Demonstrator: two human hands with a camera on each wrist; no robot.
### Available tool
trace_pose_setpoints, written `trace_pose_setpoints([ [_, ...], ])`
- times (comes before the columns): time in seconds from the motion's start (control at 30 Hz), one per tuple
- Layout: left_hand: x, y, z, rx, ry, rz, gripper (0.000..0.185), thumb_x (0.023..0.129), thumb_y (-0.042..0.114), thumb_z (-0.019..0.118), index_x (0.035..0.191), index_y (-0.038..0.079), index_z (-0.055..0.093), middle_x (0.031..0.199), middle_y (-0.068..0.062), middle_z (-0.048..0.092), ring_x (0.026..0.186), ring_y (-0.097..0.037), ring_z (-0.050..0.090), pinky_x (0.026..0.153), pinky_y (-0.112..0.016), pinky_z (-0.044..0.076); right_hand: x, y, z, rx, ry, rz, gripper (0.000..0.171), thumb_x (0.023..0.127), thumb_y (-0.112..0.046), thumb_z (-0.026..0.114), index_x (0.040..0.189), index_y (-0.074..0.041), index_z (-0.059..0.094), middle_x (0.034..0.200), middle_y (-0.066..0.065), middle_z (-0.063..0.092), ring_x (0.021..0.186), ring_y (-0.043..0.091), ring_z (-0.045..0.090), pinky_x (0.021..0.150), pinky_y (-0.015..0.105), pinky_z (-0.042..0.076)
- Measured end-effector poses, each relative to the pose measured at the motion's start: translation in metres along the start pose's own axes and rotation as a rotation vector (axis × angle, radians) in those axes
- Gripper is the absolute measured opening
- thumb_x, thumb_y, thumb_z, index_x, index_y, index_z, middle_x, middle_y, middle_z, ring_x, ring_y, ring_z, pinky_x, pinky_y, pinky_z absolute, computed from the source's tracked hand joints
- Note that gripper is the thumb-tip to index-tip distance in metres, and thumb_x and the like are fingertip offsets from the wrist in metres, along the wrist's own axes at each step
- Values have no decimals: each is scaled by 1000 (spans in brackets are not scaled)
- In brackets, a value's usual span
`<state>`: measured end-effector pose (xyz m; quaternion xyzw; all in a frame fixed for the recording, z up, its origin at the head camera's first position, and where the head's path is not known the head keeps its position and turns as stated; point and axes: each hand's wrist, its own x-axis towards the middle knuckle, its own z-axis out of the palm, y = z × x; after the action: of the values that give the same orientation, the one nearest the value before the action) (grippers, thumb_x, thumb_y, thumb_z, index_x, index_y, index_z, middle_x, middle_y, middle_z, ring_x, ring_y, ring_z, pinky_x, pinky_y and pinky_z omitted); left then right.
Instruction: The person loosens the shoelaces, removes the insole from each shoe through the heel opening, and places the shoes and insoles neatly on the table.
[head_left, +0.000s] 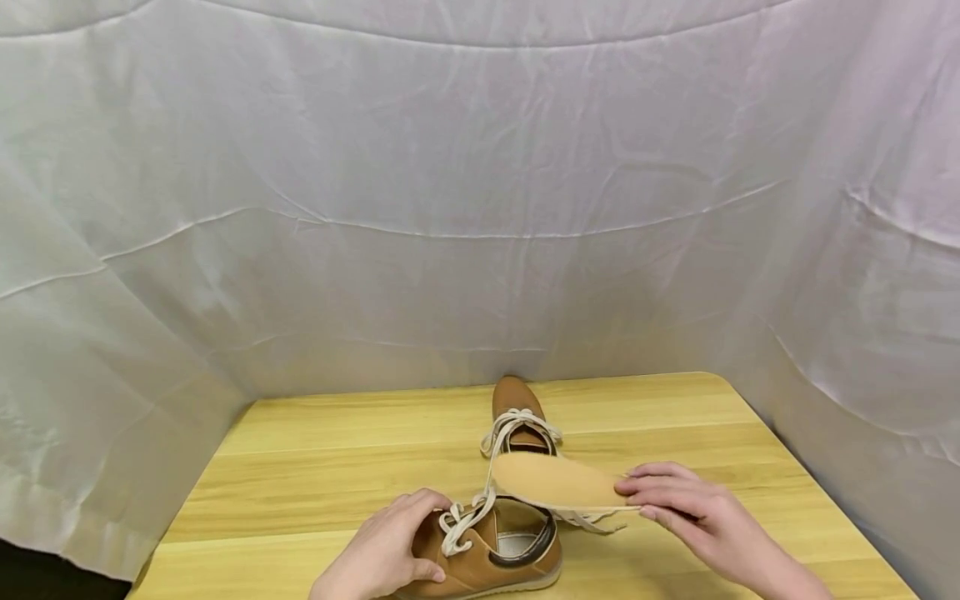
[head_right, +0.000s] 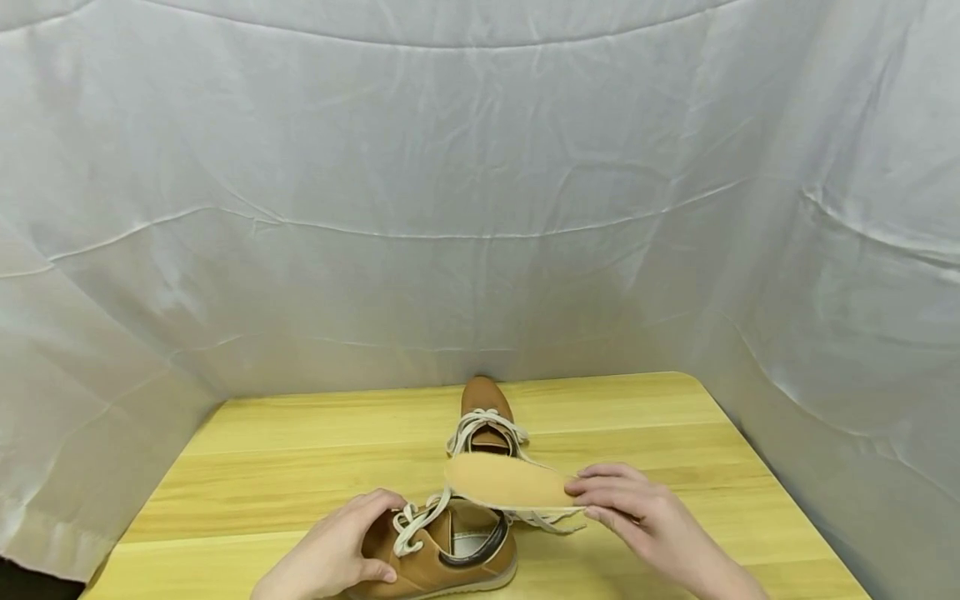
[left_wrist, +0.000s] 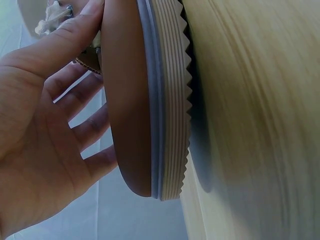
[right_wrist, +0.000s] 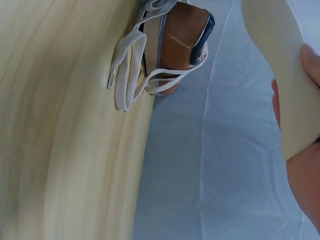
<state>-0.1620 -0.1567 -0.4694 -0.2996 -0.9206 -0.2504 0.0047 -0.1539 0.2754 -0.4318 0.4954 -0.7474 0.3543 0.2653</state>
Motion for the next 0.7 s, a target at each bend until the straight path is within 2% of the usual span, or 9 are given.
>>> trace_pose_setpoints([
  [0.17,0,1,0,-2,8,-1,71,70,35,96,132,28,61,133,16,62,123,-15,60,99,-52,53,1,9,5,-83,112,49,19,97,-1,69,114,-1,77,117,14,75,123,20,63,104,16,47],
  [0.4,-1,2,1,-7,1,-7,71,70,35,95,132,28,61,134,16,62,123,-15,60,98,-52,53,1,29,10,-250,219,258,38,80,15,78,111,-6,80,115,11,77,121,16,64,102,11,47],
  [0.5,-1,1,1,-8,-1,-8,71,71,36,95,133,29,60,134,16,62,123,-15,59,98,-52,53,-2,43,12,-309,253,331,36,78,16,79,108,-4,81,113,12,77,120,13,65,102,9,45],
  [0.7,-1,0,2,-9,-7,-13,72,71,37,95,133,30,60,134,17,61,124,-15,59,98,-53,53,-11,71,16,-424,269,425,29,80,12,80,106,-1,81,111,11,77,109,28,67,101,1,36],
])
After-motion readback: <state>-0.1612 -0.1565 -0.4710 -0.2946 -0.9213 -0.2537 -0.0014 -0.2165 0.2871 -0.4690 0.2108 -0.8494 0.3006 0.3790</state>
